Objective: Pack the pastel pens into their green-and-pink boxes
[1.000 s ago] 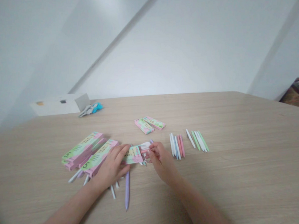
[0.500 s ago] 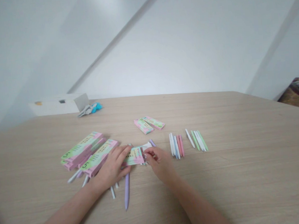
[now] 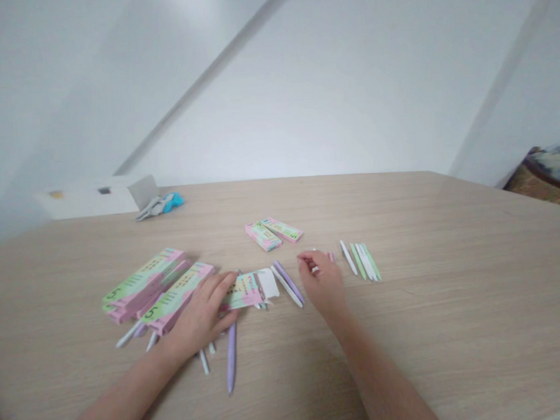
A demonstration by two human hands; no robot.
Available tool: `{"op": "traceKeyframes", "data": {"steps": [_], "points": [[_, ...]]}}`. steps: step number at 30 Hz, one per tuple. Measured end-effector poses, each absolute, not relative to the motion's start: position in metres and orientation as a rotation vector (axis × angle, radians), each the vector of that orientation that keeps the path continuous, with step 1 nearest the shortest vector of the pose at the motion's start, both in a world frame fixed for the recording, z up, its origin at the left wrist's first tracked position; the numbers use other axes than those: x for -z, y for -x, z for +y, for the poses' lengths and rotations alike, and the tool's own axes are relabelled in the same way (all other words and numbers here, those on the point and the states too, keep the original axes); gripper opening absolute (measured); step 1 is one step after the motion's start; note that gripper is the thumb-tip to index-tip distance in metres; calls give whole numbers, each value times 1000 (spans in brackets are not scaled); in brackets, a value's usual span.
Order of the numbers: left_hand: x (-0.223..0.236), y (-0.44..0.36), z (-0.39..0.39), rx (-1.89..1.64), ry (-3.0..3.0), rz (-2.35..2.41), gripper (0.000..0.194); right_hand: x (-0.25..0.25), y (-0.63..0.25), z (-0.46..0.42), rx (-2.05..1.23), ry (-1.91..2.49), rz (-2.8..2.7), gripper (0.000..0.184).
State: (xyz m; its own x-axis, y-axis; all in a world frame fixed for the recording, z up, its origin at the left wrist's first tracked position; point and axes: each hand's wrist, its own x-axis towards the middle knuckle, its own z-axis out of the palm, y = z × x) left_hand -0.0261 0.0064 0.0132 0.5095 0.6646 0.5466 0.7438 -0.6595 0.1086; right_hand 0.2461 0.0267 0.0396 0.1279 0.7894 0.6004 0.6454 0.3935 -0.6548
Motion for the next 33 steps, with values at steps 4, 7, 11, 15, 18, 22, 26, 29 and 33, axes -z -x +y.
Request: {"op": "traceKeyframes", "data": {"steps": [4, 7, 11, 15, 18, 22, 26, 29, 33], "points": [[-14, 26, 7, 850, 2603, -1223, 65, -41, -284, 47, -23, 1796, -1609, 27], [-15, 26, 6, 846, 2597, -1231, 64, -37, -295, 51, 6, 2085, -1640, 37], [-16, 26, 6, 845, 2609, -1219, 63, -34, -294, 49, -12, 2247, -1730, 48], [-16, 25, 6, 849, 2609, -1223, 63, -30, -295, 50, -8, 2280, -1735, 49], [-17, 25, 6, 851, 2607, -1218, 62, -27, -297, 53, -5, 2282, -1734, 48], [-17, 24, 5, 836, 2613, -1224, 62, -25, -296, 53, -8, 2249, -1757, 46], [-16, 25, 6, 820, 2599, -1216, 62, -20, -293, 55, -12, 2218, -1792, 61], [-15, 25, 6, 804, 2594, -1214, 63, -15, -293, 58, -31, 2238, -1788, 62], [-15, 26, 6, 789, 2599, -1216, 64, -13, -294, 59, -47, 2256, -1745, 52]]}}
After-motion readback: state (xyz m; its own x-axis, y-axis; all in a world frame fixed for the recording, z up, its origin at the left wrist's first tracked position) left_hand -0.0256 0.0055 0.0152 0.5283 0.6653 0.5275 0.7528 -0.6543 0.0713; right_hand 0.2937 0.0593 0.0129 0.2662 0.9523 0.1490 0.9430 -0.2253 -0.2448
